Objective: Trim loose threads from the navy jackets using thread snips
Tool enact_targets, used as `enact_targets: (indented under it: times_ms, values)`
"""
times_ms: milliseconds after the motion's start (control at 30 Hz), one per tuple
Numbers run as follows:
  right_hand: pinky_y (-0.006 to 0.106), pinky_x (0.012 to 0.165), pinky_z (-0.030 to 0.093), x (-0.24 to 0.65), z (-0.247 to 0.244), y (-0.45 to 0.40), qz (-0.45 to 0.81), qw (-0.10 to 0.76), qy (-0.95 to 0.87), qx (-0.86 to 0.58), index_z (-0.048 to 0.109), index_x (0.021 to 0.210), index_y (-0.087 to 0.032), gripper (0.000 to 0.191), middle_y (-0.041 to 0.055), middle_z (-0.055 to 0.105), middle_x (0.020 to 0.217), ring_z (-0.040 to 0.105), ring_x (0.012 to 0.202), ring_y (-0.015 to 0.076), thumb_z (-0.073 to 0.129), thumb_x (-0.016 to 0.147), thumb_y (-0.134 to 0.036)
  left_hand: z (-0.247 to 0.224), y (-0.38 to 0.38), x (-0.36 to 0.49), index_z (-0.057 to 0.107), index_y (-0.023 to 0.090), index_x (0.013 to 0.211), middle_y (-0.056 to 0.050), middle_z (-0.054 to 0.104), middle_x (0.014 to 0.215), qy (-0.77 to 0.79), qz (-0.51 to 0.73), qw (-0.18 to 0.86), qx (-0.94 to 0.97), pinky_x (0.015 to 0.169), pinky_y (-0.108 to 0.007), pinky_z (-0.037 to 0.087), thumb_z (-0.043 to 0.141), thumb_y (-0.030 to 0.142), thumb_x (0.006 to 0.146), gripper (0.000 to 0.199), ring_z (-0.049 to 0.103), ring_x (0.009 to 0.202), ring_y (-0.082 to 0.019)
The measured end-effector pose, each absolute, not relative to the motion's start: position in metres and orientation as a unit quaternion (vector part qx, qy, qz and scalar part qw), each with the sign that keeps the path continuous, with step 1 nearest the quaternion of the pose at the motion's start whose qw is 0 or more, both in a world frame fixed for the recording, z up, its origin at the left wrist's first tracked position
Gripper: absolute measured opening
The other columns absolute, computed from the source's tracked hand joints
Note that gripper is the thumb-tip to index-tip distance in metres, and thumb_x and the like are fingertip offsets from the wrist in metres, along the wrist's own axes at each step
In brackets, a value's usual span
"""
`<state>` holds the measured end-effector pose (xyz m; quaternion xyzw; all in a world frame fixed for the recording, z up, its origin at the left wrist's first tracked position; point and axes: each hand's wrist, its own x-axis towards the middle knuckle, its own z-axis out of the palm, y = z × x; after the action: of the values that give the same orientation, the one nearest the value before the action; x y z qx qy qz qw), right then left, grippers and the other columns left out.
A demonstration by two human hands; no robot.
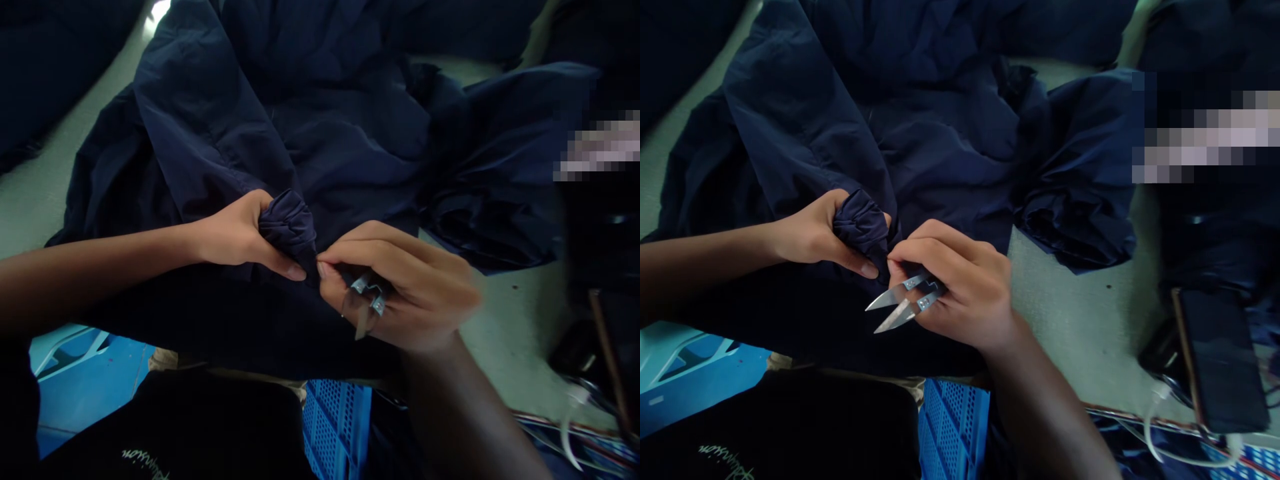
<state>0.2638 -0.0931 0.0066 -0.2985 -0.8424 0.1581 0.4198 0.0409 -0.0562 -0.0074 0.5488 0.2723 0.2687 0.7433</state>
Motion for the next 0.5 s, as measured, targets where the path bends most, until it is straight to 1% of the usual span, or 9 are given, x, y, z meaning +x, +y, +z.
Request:
enact_targets:
  times_ms: [167,367,500]
  values:
    - [0.029,0.048,0.052,0.2617,0.0066,-0.0938,0.171,0.431,-0.831,-0.308,0.070,0.092,-0.026,0.023,0.0010,0.071,0.076,0.066,0.060,0.0161,0.076,0.080,-0.008,-0.0061,-0.0553,0.0410,0.076,0.011,0.069,-0.001,0.071,0.073,0.248,0.273,0.754,0.544,0.066,-0.018,0.056,0.093,0.007,0.065,0.018,0.064,0.065,-0.008]
    - [0.029,0.047,0.049,0.2610,0.0101,-0.0911,0.201,0.438,-0.822,-0.303,0.070,0.090,-0.025,0.025,0.0012,0.069,0.074,0.063,0.058,0.0153,0.075,0.078,-0.005,-0.0056,-0.0553,0.0421,0.077,0.012,0.071,-0.001,0.072,0.072,0.248,0.278,0.756,0.538,0.066,-0.018,0.057,0.092,0.006,0.065,0.017,0.066,0.065,-0.009]
    - [0.029,0.045,0.045,0.2605,0.0111,-0.0895,0.215,0.451,-0.812,-0.303,0.069,0.088,-0.025,0.023,0.0002,0.067,0.073,0.060,0.057,0.0142,0.074,0.078,-0.005,-0.0055,-0.0554,0.0417,0.078,0.012,0.072,-0.001,0.072,0.073,0.245,0.274,0.759,0.537,0.066,-0.018,0.057,0.092,0.007,0.066,0.016,0.067,0.066,-0.009]
